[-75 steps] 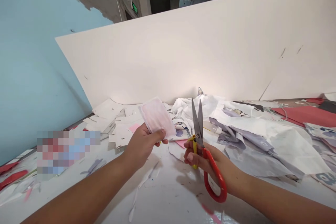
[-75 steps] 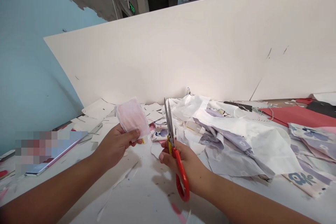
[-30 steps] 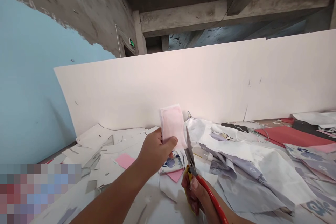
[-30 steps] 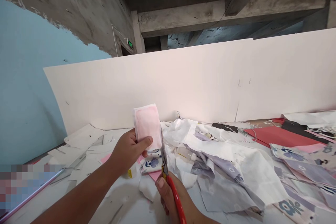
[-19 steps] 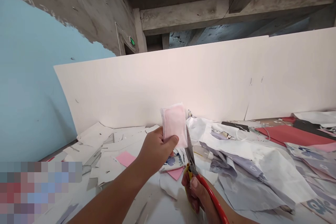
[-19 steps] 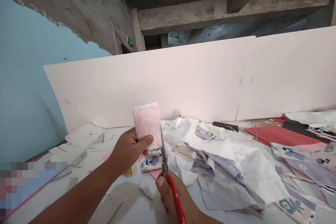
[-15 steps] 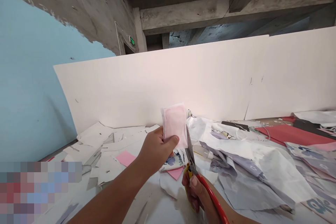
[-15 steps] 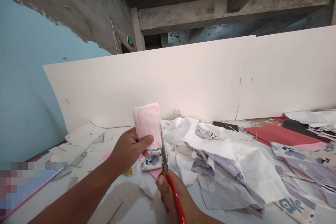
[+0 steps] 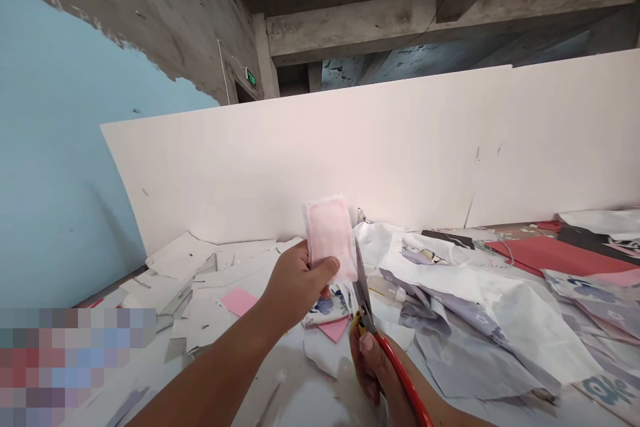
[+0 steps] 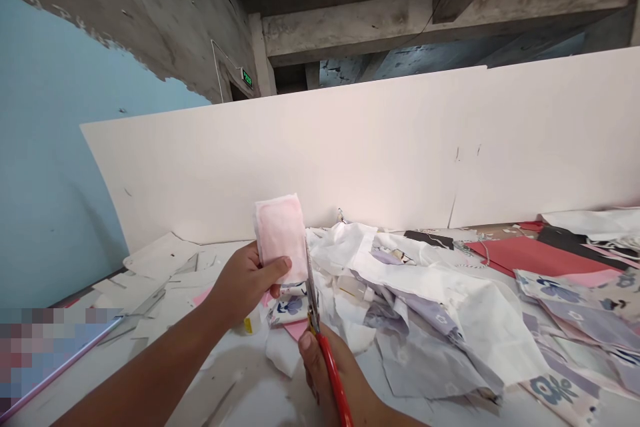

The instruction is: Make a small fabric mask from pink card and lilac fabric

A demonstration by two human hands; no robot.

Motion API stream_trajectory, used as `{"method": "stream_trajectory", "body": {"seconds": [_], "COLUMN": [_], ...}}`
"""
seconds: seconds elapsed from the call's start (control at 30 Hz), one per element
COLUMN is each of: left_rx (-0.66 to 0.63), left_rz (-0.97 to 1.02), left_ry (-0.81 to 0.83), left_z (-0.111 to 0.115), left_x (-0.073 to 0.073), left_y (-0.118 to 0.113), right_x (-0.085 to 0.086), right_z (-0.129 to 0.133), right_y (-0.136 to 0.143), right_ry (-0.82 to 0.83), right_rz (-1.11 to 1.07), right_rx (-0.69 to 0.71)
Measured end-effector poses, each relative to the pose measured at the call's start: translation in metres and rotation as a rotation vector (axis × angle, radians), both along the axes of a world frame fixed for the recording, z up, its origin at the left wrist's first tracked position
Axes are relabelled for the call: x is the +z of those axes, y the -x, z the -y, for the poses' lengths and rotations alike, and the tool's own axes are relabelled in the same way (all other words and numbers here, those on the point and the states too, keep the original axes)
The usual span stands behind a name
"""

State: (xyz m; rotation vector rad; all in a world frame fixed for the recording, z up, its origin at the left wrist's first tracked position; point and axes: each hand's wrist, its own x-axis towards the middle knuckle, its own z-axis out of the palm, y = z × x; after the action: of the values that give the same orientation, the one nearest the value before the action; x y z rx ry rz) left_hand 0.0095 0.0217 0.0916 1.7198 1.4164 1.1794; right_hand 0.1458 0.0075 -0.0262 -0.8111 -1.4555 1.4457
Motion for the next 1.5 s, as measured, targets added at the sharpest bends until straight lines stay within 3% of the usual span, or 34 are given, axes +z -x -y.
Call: {"method": "stream_trajectory", "body": {"seconds": [0.33, 0.8, 1.07, 1.23, 1.5], "left_rx": [-0.003, -0.065, -0.099, -0.109, -0.107], "left_rz": [0.001, 0.045, 0.131, 0.134, 0.089], "left_ry": [-0.018, 0.022, 0.068, 0.073, 0.078], "left_z": [0.001, 0.003, 0.004, 0.005, 0.004], "left_x": [-0.002, 0.002, 0.008, 0.009, 0.008], "left_y": [0.001, 0.001, -0.001, -0.001, 0.001], "right_x": [0.014, 0.027, 0.022, 0.012, 0.004], "right_z": [0.009, 0.015, 0.013, 0.009, 0.005], "right_y": [0.000, 0.000, 0.002, 0.000, -0.002], "right_ry": [-0.084, -0.065, -0.041, 0.034, 0.006], "right_rz": [0.093, 0.158, 0.122, 0.035, 0.030], "right_rx": [-0.035, -0.065, -0.120, -0.048, -0.040]}}
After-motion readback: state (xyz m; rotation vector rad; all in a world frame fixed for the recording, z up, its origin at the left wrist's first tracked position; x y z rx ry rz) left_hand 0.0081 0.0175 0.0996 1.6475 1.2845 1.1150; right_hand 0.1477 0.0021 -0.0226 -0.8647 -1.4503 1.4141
